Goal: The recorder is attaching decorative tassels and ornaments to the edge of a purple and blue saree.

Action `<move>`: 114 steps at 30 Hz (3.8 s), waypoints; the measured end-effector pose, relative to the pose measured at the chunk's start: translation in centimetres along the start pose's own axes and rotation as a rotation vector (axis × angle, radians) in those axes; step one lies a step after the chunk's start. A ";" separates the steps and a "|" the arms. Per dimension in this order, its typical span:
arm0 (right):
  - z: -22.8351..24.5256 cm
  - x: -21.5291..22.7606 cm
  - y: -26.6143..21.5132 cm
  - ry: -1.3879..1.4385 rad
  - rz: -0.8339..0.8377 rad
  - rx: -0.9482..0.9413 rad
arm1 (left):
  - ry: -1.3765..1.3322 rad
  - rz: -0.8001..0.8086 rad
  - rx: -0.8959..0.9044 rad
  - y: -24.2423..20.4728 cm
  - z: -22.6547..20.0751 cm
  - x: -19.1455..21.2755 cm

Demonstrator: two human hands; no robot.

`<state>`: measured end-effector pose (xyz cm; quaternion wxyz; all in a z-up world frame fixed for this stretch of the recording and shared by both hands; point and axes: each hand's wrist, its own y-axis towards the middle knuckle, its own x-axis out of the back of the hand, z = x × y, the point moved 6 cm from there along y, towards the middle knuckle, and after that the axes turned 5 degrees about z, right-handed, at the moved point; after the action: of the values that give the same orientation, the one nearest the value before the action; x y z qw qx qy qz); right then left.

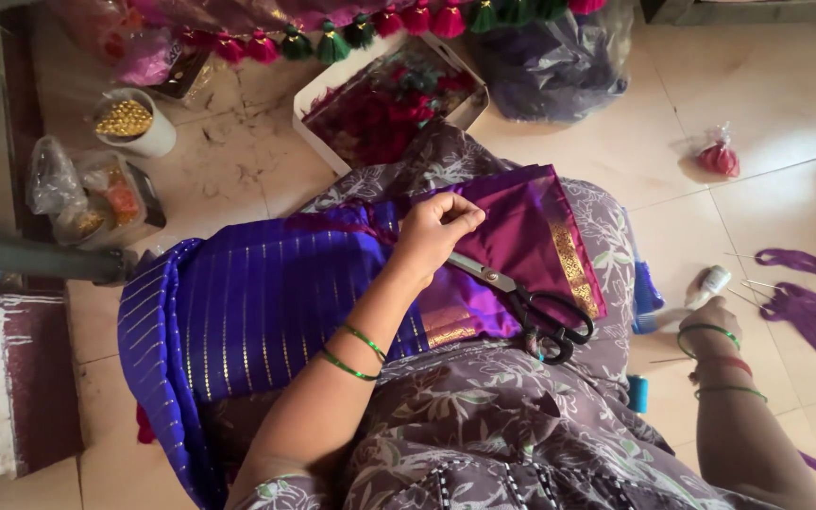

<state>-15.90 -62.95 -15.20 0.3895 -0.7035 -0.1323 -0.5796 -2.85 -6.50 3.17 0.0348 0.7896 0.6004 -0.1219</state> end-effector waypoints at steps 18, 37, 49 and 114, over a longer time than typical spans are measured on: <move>-2.0 5.8 -0.2 -0.078 -0.182 0.054 | 0.072 0.718 -0.324 -13.5 -22.0 -11.6; 14.1 16.1 -8.6 0.686 -0.201 0.683 | -0.206 0.593 -0.342 -16.3 -24.0 -20.0; 31.6 21.0 -32.3 0.950 0.299 1.104 | -0.069 -0.014 -0.041 -5.4 -7.1 -1.1; 34.1 19.5 -36.0 0.951 0.417 1.090 | -0.441 -0.072 -0.031 -5.5 -5.8 -1.0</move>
<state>-8.82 -20.36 16.05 0.7993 -0.0954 -0.0820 -0.5876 -7.47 -4.76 9.47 0.1730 0.7213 0.6078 -0.2837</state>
